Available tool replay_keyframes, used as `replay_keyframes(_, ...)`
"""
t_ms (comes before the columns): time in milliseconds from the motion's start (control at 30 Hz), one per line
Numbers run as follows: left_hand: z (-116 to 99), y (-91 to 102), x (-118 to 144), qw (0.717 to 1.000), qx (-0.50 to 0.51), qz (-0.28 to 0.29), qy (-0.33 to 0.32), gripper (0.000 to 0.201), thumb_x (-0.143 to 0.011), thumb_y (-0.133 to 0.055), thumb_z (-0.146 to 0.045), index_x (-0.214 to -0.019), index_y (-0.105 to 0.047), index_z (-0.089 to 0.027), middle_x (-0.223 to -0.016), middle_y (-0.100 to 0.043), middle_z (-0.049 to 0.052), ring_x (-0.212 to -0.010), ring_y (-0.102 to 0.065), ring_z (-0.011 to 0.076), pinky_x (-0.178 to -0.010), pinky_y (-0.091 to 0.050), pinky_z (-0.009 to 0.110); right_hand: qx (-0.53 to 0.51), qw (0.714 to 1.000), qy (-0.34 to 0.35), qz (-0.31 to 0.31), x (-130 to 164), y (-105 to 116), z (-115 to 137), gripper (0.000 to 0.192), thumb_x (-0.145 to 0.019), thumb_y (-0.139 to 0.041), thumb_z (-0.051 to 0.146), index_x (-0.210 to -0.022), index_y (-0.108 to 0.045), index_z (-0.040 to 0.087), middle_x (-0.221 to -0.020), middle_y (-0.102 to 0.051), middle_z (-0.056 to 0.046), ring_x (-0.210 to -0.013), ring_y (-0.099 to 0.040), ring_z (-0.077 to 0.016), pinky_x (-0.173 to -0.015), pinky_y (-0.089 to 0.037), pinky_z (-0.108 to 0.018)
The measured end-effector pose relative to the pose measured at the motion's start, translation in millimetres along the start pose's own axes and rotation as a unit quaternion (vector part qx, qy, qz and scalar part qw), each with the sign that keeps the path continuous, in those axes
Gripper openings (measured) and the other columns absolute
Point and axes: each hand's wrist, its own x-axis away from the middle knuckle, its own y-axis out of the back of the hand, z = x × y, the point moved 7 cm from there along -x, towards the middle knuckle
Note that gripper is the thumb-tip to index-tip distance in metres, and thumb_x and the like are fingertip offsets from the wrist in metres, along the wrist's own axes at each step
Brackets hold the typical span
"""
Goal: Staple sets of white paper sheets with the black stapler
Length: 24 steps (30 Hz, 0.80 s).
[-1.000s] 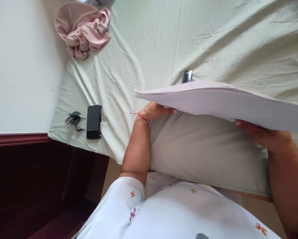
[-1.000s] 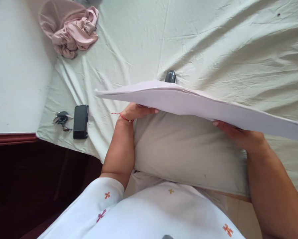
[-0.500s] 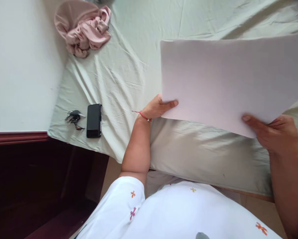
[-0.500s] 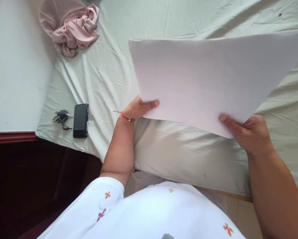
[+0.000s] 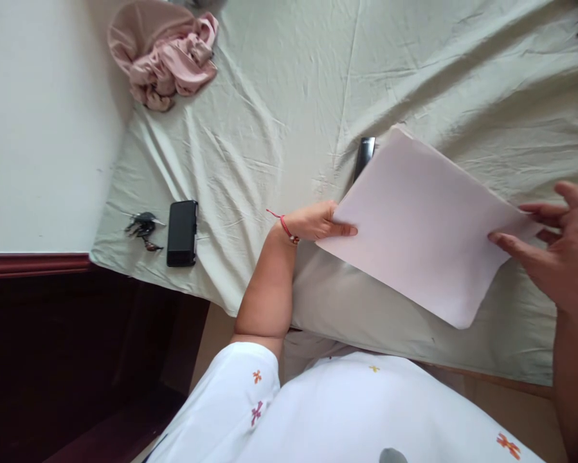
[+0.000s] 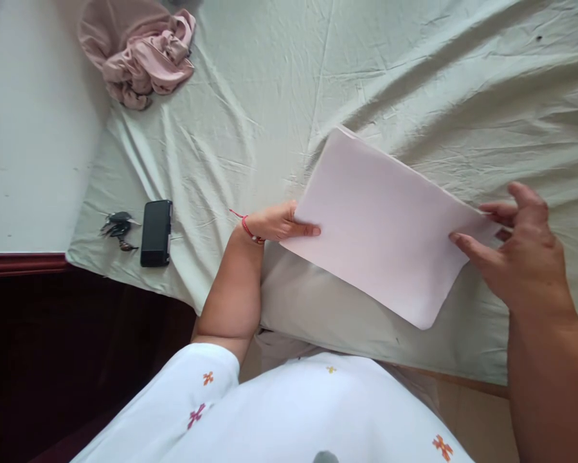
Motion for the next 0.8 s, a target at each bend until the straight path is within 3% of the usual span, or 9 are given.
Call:
replay_keyframes(67,2,-3.8,-1,1.000,0.007,0.026,0.015,0.045,-0.088,-0.075,-0.061,-0.102,-0.081,-0.018,-0.101,-0.084,0.008,-0.088,-0.077,0.0221,-0.075,-0.061,0.032,0.096,0.992,0.079,-0.024,-1,3,16,0.099,-0.072,-0.082,0.069,-0.159,-0.056,0.030,-0.144,-0.072,-0.015,-0.127,-0.068,-0.0401,-0.112,-0.049,-0.061)
replay_keyframes(133,1,-5.7,-1,0.999,0.021,0.042,0.016,0.040,-0.087,-0.077,-0.057,-0.099,-0.081,-0.019,-0.097,-0.084,0.007,-0.082,-0.075,0.0207,-0.071,-0.060,0.030,0.149,0.977,0.155,0.008,2,-5,36,0.079,-0.083,-0.063,0.075,-0.146,-0.068,0.027,-0.137,-0.075,-0.015,-0.124,-0.070,-0.0390,-0.106,-0.052,-0.055)
replay_keyframes(233,-3,-6.4,-1,0.998,0.036,0.050,0.008,0.033,-0.082,-0.084,-0.052,-0.092,-0.082,-0.020,-0.090,-0.083,0.004,-0.076,-0.074,0.0192,-0.068,-0.059,0.028,0.159,0.969,0.175,0.068,6,-18,59,0.068,-0.087,-0.055,0.075,-0.136,-0.073,0.032,-0.121,-0.080,-0.009,-0.096,-0.074,-0.0299,-0.083,-0.054,-0.044)
replay_keyframes(333,-7,-7.5,-1,0.997,0.058,0.058,0.012,0.031,-0.077,-0.088,-0.049,-0.086,-0.082,-0.020,-0.085,-0.082,0.003,-0.073,-0.073,0.0189,-0.067,-0.059,0.028,0.165,0.973,0.135,0.091,6,-22,70,0.064,-0.082,-0.055,0.077,-0.124,-0.077,0.034,-0.091,-0.079,-0.003,-0.073,-0.068,-0.0237,-0.068,-0.048,-0.038)
replay_keyframes(400,-8,-8.9,0,0.996,0.058,0.066,0.015,0.029,-0.078,-0.087,-0.048,-0.086,-0.083,-0.021,-0.085,-0.083,0.003,-0.074,-0.073,0.0188,-0.067,-0.059,0.028,0.166,0.977,0.091,0.103,5,-21,70,0.056,-0.080,-0.056,0.077,-0.106,-0.079,0.033,-0.074,-0.073,0.000,-0.064,-0.063,-0.0203,-0.061,-0.044,-0.034)
replay_keyframes(500,-8,-10.2,1,0.996,0.036,0.077,0.021,0.027,-0.083,-0.082,-0.047,-0.089,-0.083,-0.020,-0.088,-0.082,0.004,-0.075,-0.072,0.0179,-0.067,-0.057,0.027,0.142,0.981,0.032,0.129,8,-19,61,0.051,-0.080,-0.059,0.076,-0.084,-0.077,0.029,-0.065,-0.067,0.001,-0.058,-0.058,-0.0162,-0.053,-0.040,-0.030)
replay_keyframes(600,-3,-8.2,3,0.994,0.047,0.078,0.055,0.030,-0.082,-0.082,-0.046,-0.089,-0.082,-0.017,-0.084,-0.079,0.004,-0.071,-0.068,0.0157,-0.063,-0.054,0.026,0.055,0.987,-0.049,0.145,15,-20,41,0.051,-0.075,-0.072,0.075,-0.087,-0.079,0.026,-0.067,-0.068,0.001,-0.055,-0.056,-0.0148,-0.045,-0.040,-0.027)
replay_keyframes(700,-1,-2.7,4,0.993,0.070,0.061,0.072,0.033,-0.081,-0.083,-0.047,-0.082,-0.077,-0.014,-0.068,-0.065,0.000,-0.055,-0.054,0.0097,-0.051,-0.042,0.023,-0.064,0.975,-0.152,0.148,24,-25,14,0.058,-0.065,-0.085,0.074,-0.094,-0.081,0.024,-0.069,-0.071,-0.001,-0.051,-0.058,-0.0173,-0.039,-0.043,-0.028)
replay_keyframes(800,-5,1.5,2,0.996,0.070,0.038,0.052,0.034,-0.085,-0.081,-0.048,-0.079,-0.072,-0.015,-0.062,-0.053,-0.003,-0.051,-0.045,0.0065,-0.048,-0.034,0.022,-0.112,0.975,-0.139,0.133,27,-30,0,0.055,-0.069,-0.087,0.070,-0.098,-0.080,0.024,-0.073,-0.075,-0.002,-0.052,-0.063,-0.0185,-0.040,-0.046,-0.028)
